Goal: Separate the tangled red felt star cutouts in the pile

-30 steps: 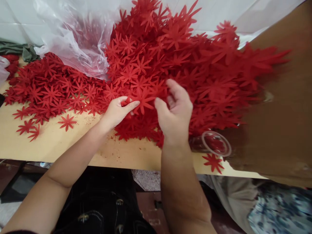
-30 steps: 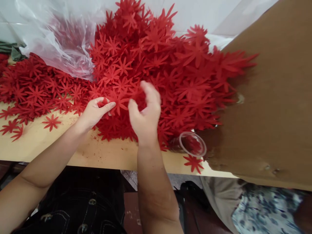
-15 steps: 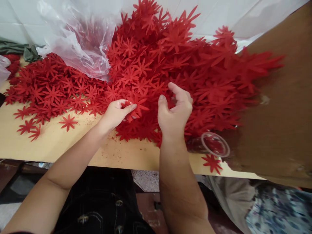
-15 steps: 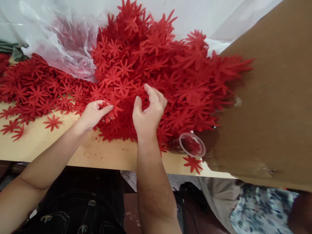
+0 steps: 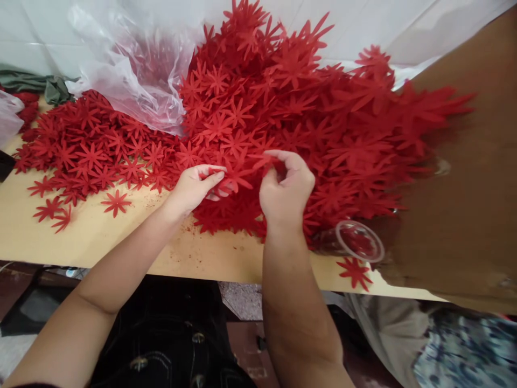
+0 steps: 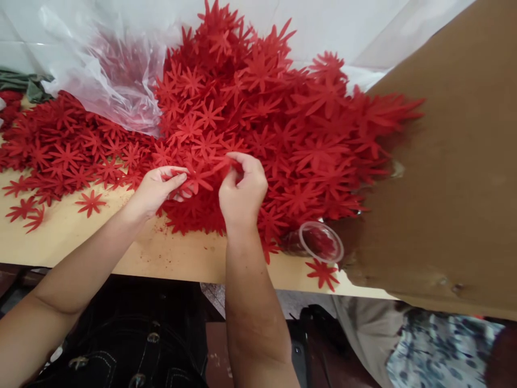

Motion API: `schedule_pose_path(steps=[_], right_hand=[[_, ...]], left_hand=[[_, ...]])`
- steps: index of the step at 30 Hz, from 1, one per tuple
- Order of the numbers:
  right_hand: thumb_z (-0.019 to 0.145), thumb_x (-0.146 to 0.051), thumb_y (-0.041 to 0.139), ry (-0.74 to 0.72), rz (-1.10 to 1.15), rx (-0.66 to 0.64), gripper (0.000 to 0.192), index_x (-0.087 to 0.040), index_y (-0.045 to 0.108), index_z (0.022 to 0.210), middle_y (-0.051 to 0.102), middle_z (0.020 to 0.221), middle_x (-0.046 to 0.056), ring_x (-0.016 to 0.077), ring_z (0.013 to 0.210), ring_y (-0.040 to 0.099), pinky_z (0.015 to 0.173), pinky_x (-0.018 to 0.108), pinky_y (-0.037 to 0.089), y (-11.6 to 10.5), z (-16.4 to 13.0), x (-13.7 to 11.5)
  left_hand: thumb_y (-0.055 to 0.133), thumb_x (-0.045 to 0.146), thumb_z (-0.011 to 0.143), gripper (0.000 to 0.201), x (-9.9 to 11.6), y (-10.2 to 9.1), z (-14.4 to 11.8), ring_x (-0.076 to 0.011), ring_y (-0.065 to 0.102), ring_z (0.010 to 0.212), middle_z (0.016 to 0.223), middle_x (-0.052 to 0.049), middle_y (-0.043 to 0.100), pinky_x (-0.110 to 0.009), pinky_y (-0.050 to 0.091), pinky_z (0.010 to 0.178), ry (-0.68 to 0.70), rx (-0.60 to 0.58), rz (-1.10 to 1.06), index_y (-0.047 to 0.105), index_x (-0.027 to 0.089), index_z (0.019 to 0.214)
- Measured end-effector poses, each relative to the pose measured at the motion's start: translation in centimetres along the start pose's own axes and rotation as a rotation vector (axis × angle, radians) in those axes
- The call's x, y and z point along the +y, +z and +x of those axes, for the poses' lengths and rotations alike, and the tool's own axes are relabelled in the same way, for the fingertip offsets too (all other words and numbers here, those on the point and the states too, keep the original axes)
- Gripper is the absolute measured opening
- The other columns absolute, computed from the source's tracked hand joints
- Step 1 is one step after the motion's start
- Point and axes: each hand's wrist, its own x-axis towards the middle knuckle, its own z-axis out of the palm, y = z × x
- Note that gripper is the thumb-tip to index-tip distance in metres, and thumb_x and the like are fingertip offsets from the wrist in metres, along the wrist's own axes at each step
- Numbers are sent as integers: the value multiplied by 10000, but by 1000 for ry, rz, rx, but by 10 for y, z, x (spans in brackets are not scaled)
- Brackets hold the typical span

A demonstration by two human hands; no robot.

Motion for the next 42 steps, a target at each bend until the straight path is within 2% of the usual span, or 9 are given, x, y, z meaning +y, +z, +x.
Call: schedule_pose_path(steps=[4, 7, 11, 15, 19, 23, 28, 38, 42], right_hand=[[695, -67, 396, -81, -125, 27, 483, -199, 577, 1123, 593, 1125, 97, 248, 1122, 525, 987, 541, 392, -9, 5, 14], [725, -107, 422, -151, -199, 35, 459, -225, 589, 1136, 588, 1187, 82, 275, 1218, 453, 1030, 592, 328, -10, 2, 14], [784, -232, 495, -180, -194, 38, 342, -227, 618, 1103, 619, 1170, 81, 272, 1187, 490, 1017, 562, 365, -11, -4, 5], [799, -267, 515, -172, -166, 21, 303, -177, 656, 1052, 652, 1126, 115, 268, 1139, 537, 1007, 532, 397, -18, -8, 2], [800, -269, 533, -160, -140, -10, 266, -163, 678, 996, 670, 1067, 127, 263, 1093, 565, 994, 518, 415, -26, -13, 4], [800, -256, 534, -178, -134, -27, 212, -184, 684, 932, 686, 998, 104, 244, 1020, 598, 957, 513, 440, -31, -20, 0], [794, -245, 545, -224, -120, -93, 191, -195, 681, 919, 682, 990, 102, 235, 991, 601, 914, 493, 464, -30, -30, -14], [791, -217, 546, -280, -64, -225, 165, -187, 673, 891, 679, 914, 101, 229, 915, 606, 839, 463, 489, -22, -43, -23], [778, -202, 561, -346, -53, -299, 172, -189, 670, 910, 675, 939, 99, 233, 928, 585, 858, 476, 486, -8, -53, -37]], left_hand=[[547, 281, 813, 167, -8, 5, 7, -50, 540, 488, 600, 18, 618, -192, 436, 535, 64, 28, 160, 591, 127, 861], [606, 329, 764, 249, -12, 8, 12, -105, 614, 784, 897, -63, 672, -267, 482, 777, 273, 59, 358, 618, 135, 920], [605, 373, 758, 376, -2, 0, 18, -191, 519, 1118, 1184, -125, 567, -343, 381, 1000, 589, 175, 711, 620, 140, 1052], [510, 286, 813, 294, 23, -36, 30, -174, 549, 1058, 1086, -100, 613, -315, 401, 977, 671, 343, 899, 640, 127, 1023], [402, 126, 805, 326, 40, -89, 50, -158, 584, 1013, 1064, -65, 660, -307, 404, 974, 526, 528, 1079, 665, 142, 996], [462, 193, 783, 393, 34, -119, 69, -220, 565, 1078, 1163, -100, 627, -347, 399, 995, 303, 391, 1366, 616, 135, 1140], [517, 257, 744, 496, 25, -120, 74, -309, 455, 1168, 1261, -137, 511, -434, 389, 986, 243, 197, 1678, 559, 167, 1230], [465, 289, 773, 599, 26, -159, 33, -288, 364, 1270, 1428, -135, 348, -428, 322, 1044, 296, 17, 1831, 393, 165, 1355], [428, 280, 779, 522, 28, -168, 24, -269, 441, 1212, 1342, -150, 451, -378, 367, 1011, 366, -1, 1850, 494, 125, 1273]])
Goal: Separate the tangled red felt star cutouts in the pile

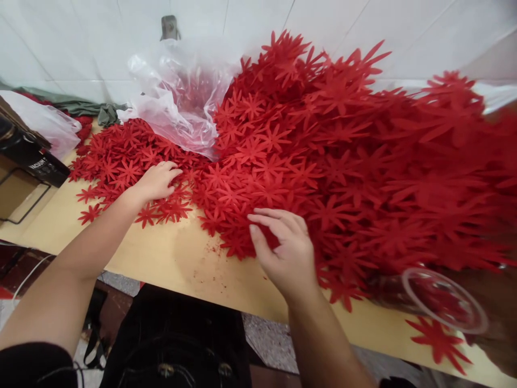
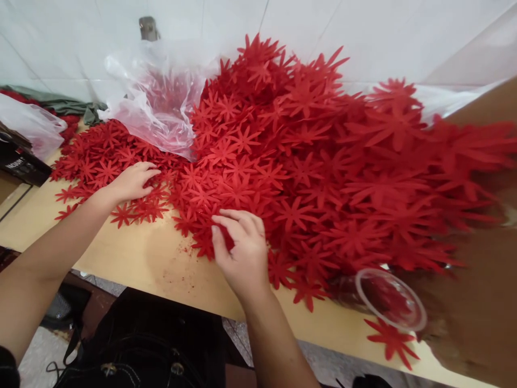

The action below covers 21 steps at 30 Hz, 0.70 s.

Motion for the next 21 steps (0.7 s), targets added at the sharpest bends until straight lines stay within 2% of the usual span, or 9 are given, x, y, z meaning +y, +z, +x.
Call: schedule_pose_path(steps=[2, 5, 9, 13, 16, 21], right_hand=[[774, -215, 564, -48, -14, -68, 203, -192, 667, 948, 664, 1000, 108, 257, 998, 552, 886, 504, 477, 12, -2, -9], [786, -239, 545, -116, -53, -186, 246, -172, 665, 990, 621, 1110, 142, 306, 1138, 466, 927, 540, 456, 29, -6, -17], [805, -235, 510, -143, -74, -269, 251, -156, 673, 980, 591, 1148, 170, 329, 1195, 422, 946, 569, 441, 41, -12, -15], [796, -225, 529, -123, -77, -229, 242, -156, 675, 976, 598, 1126, 168, 325, 1174, 437, 937, 565, 451, 39, -12, -10], [788, -232, 549, -125, -77, -191, 230, -161, 673, 967, 608, 1102, 155, 316, 1149, 452, 930, 550, 461, 35, -7, -10], [785, -213, 549, -98, -31, -124, 195, -184, 669, 936, 627, 1071, 128, 292, 1135, 477, 942, 527, 456, 29, 7, -20]], left_hand=[[416, 259, 774, 446, -1, -2, -2, -251, 487, 1155, 1242, -125, 540, -370, 378, 999, 10, 28, 4, 578, 137, 1171], [400, 239, 777, 379, -2, -6, -6, -228, 531, 1083, 1112, -93, 613, -367, 392, 981, -3, 61, 6, 624, 160, 1072], [351, 204, 801, 456, -9, -9, -14, -205, 529, 1095, 1157, -103, 585, -339, 394, 996, -62, 152, -52, 551, 148, 1207], [343, 170, 803, 544, -23, -14, -21, -178, 514, 1131, 1252, -99, 527, -305, 391, 1014, -213, 307, -190, 418, 165, 1342], [407, 170, 776, 569, -32, -20, -22, -173, 525, 1121, 1257, -96, 530, -298, 395, 1017, -284, 421, -277, 411, 163, 1345], [444, 140, 737, 546, -38, -36, -16, -166, 554, 1090, 1188, -56, 595, -319, 403, 1022, -317, 564, -364, 472, 169, 1281]])
